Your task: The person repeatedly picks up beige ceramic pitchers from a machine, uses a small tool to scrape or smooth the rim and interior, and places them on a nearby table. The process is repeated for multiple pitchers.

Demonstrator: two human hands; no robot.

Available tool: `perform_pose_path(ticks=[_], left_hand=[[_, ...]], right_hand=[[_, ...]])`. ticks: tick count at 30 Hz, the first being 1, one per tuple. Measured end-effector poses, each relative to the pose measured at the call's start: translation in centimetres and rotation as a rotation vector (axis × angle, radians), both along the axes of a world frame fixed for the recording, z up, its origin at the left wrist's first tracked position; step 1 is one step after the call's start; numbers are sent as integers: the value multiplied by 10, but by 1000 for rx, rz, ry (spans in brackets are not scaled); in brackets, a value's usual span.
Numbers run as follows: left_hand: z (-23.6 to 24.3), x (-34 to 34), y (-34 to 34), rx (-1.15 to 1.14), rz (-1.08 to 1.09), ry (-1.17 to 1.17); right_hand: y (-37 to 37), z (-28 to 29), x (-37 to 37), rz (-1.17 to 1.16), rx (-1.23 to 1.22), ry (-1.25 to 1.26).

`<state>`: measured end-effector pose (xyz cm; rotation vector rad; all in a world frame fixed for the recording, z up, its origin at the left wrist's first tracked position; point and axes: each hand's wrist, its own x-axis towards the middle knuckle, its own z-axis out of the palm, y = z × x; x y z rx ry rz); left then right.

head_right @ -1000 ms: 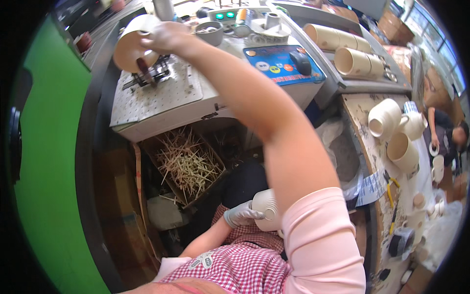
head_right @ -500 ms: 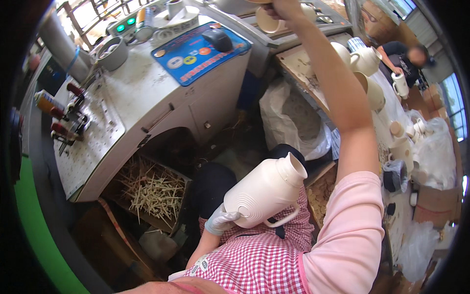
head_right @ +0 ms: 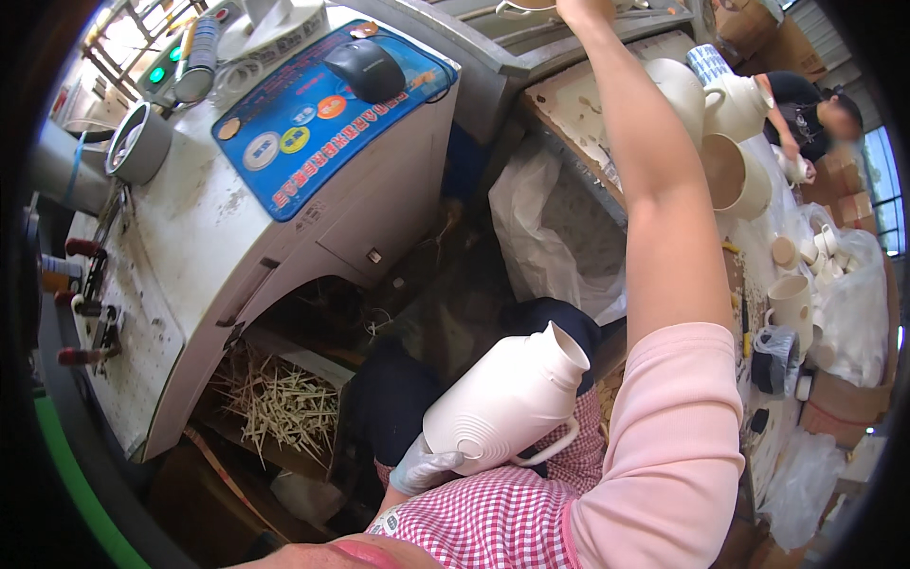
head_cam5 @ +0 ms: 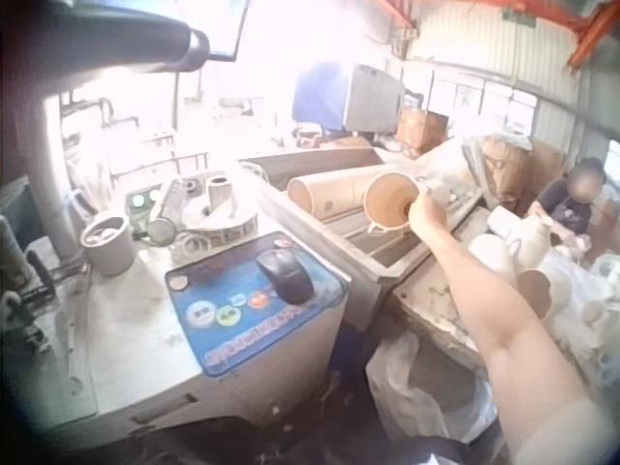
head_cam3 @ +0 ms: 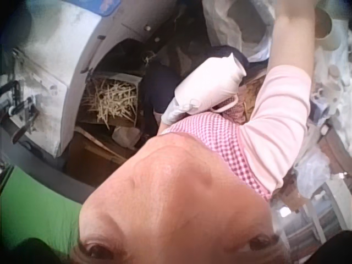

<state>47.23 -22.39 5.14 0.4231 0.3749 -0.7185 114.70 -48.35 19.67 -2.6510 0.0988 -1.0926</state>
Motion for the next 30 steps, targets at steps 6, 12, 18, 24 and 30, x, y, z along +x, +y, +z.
perform_pose_path(ticks=[6,12,18,24,30], left_hand=[[2,21,1,70,-95,46],[3,31,1,66,-109,59],[2,28,1,70,-119,73],[2,22,4,93,-117,71],[0,20,4,48,-88,57]], right_hand=[[27,-27,11,-25,-121,110],[44,-39,18,8,-184,201],[50,-36,26,24,-79,248],[11,44,-37,335,57,335],[10,100,-72,634,901,513]])
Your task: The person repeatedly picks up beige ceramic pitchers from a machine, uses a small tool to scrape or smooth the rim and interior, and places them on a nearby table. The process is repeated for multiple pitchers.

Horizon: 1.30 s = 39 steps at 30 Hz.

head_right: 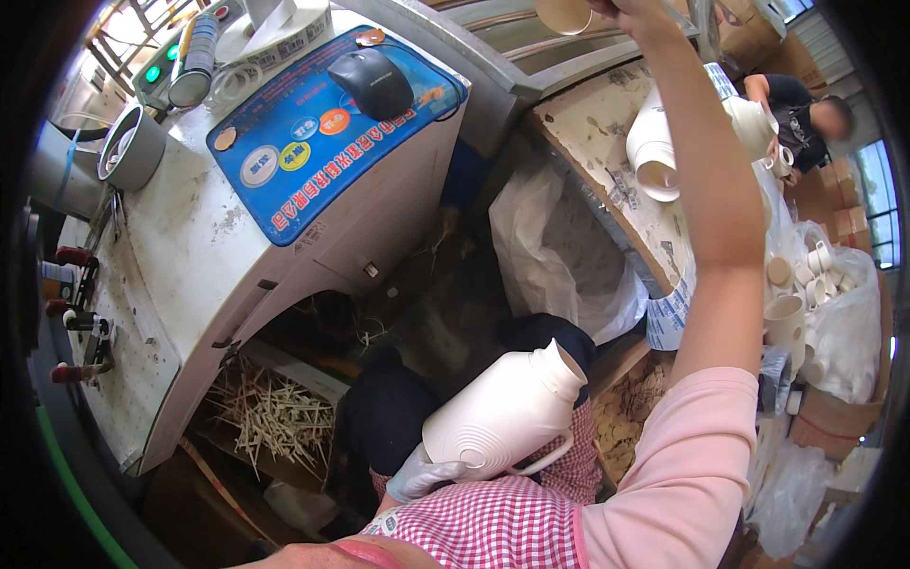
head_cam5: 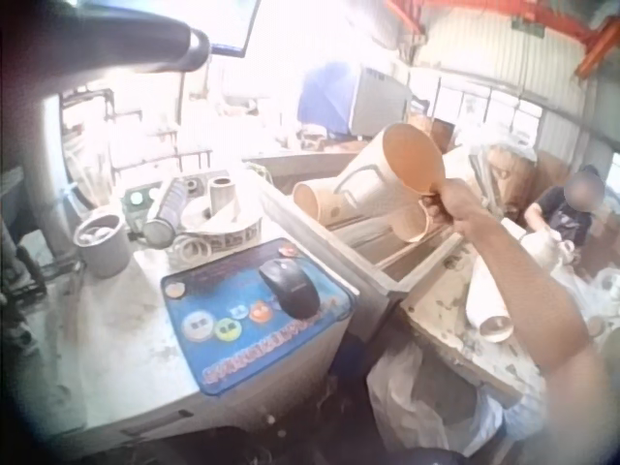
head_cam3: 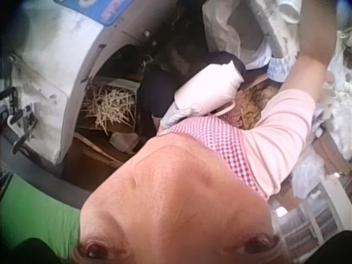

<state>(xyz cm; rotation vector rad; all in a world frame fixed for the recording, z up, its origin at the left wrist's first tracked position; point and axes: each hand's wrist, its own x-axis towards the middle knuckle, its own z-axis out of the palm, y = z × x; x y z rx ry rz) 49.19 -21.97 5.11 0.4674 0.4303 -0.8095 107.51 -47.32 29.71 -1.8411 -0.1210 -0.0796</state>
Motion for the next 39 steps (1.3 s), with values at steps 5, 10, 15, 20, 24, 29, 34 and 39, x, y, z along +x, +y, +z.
perform_pose_path(ticks=[5,10,15,20,24,29,34,39], left_hand=[[-1,-2,-3,48,8,-35],[-3,1,0,32,16,-11],[-6,12,7,41,-25,-5],[-8,27,13,41,-68,7],[-14,44,15,112,-160,71],[-24,71,12,131,-113,92],[-23,87,8,155,-101,136],[-20,94,6,171,-87,145]], right_hand=[[77,-12,47,422,543,241],[134,-38,78,198,565,237],[144,-36,93,-12,290,57],[127,-41,138,-277,-130,-138],[105,-61,187,-441,-412,-249],[76,-95,251,-536,-678,-319],[62,-127,318,-573,-777,-368],[67,-135,356,-466,-1180,-558]])
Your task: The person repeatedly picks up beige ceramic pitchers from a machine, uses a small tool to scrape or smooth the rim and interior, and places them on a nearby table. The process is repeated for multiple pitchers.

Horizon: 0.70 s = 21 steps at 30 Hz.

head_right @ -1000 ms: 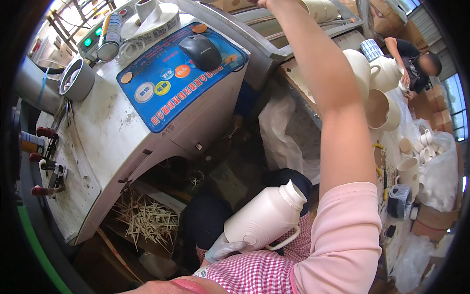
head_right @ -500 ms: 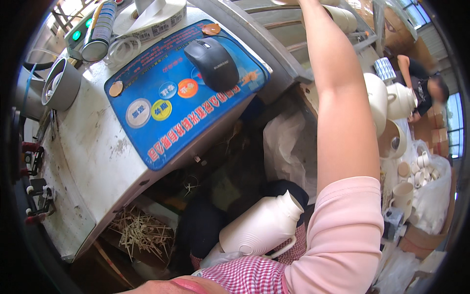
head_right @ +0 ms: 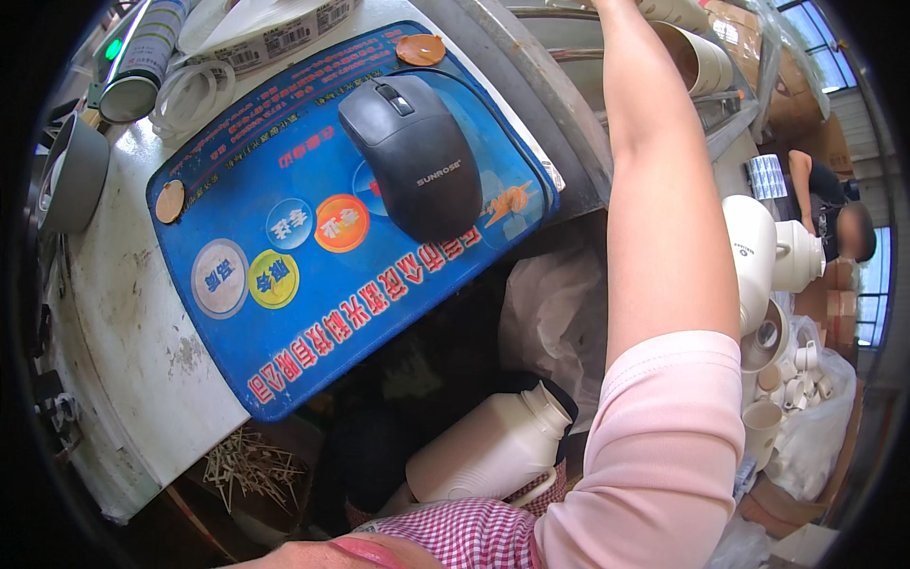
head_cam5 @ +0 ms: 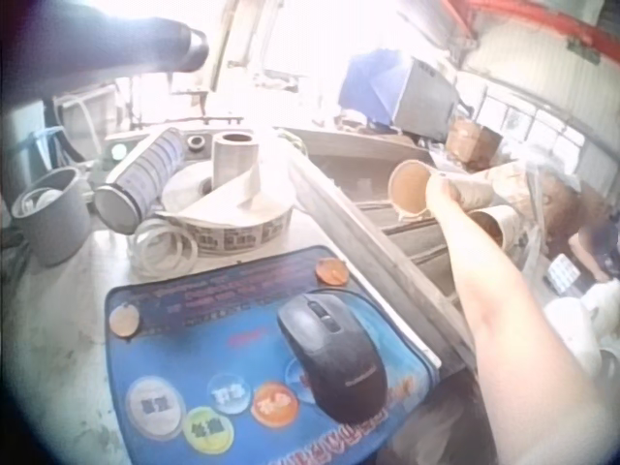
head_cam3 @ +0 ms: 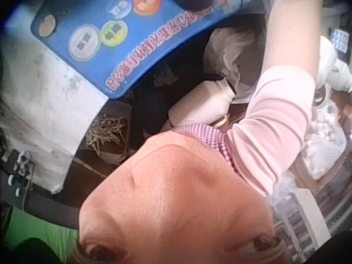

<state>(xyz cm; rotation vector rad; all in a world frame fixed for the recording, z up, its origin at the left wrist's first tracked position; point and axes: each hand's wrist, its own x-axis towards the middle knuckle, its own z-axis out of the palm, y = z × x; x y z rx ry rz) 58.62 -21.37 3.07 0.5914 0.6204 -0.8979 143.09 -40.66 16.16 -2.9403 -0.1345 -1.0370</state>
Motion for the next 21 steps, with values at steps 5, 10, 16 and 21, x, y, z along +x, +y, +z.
perform_pose_path(ticks=[5,10,16,21], left_hand=[[0,2,1,19,8,3],[1,2,0,35,16,9],[3,-1,-1,74,30,-1],[8,-10,-3,102,28,-25]], right_hand=[[3,7,-11,275,248,370],[2,9,-17,468,403,358],[-7,0,6,219,515,554],[-2,8,-44,241,665,738]])
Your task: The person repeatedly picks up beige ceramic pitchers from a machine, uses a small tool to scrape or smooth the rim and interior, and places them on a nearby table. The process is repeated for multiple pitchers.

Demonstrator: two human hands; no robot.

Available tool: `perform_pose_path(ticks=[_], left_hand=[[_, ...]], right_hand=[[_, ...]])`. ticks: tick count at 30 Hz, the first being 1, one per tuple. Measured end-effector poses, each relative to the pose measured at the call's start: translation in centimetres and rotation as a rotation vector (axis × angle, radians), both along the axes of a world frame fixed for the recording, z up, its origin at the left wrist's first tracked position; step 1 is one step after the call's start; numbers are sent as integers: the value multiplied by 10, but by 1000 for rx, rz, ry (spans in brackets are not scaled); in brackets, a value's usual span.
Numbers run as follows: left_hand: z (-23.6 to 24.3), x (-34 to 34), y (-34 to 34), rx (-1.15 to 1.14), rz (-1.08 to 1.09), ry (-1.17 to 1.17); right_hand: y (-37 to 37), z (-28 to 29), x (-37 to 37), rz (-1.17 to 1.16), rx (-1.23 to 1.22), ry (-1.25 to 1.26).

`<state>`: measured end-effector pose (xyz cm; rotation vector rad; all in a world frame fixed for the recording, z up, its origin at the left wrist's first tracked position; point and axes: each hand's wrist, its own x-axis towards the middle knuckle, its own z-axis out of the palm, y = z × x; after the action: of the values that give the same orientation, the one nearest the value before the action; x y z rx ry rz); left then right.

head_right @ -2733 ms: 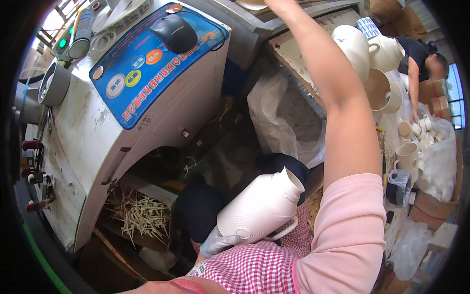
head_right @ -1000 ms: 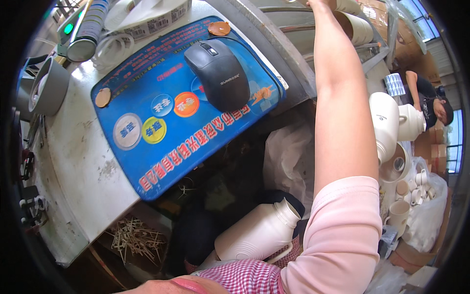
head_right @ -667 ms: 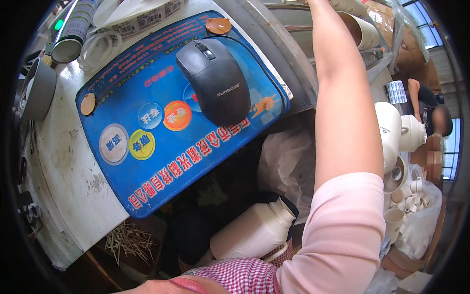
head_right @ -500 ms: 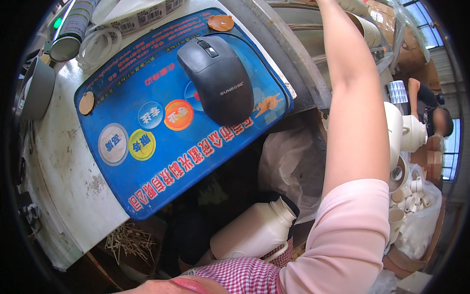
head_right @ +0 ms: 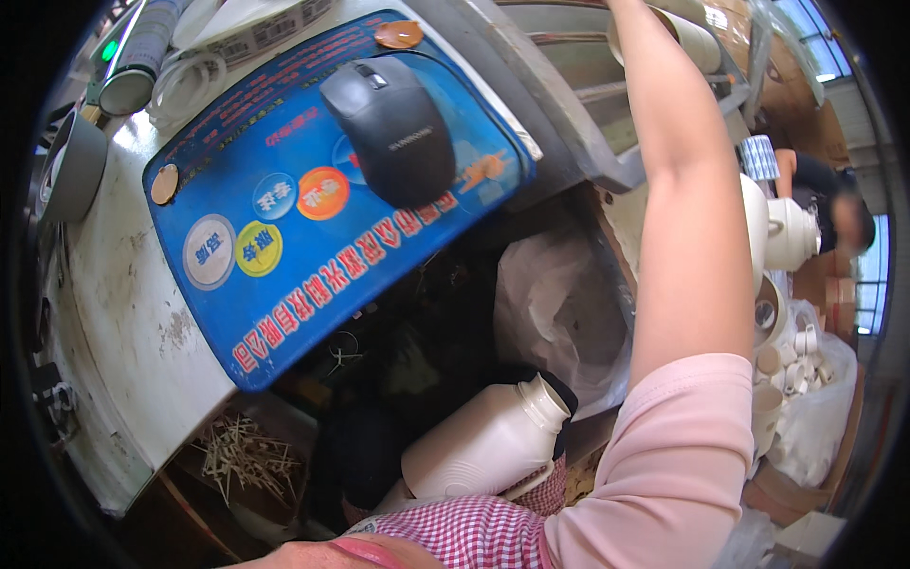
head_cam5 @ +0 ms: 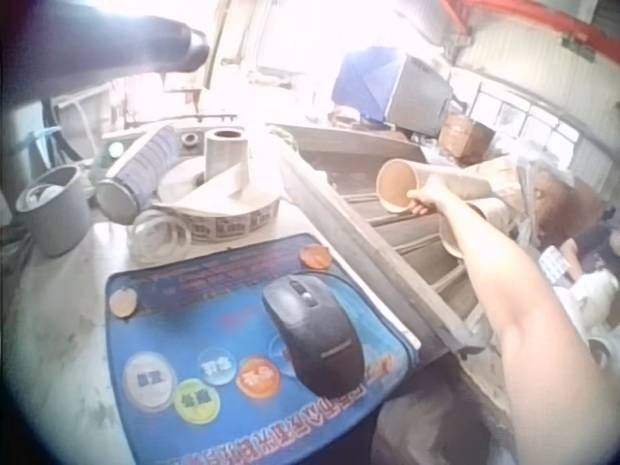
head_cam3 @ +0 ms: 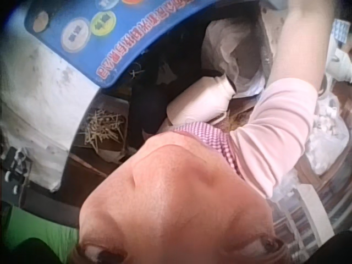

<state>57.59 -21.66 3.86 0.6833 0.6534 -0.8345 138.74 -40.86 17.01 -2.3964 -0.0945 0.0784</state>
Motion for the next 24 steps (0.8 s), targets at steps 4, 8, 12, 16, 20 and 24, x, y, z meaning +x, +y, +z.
perform_pose_path(ticks=[4,8,12,16,20,24], left_hand=[[11,-11,-5,34,-15,-52],[20,-34,-11,46,-35,-119],[16,-73,-19,-81,126,-163],[6,-111,-23,107,139,-311],[7,-137,-27,207,248,-338],[23,-159,-47,131,359,-386]], right_hand=[[32,42,-119,197,19,-61],[28,78,-313,410,130,-125],[-52,95,-533,527,246,30],[-169,69,-710,293,362,302],[-291,-36,-839,-284,368,624],[-368,-176,-925,-564,-256,434]])
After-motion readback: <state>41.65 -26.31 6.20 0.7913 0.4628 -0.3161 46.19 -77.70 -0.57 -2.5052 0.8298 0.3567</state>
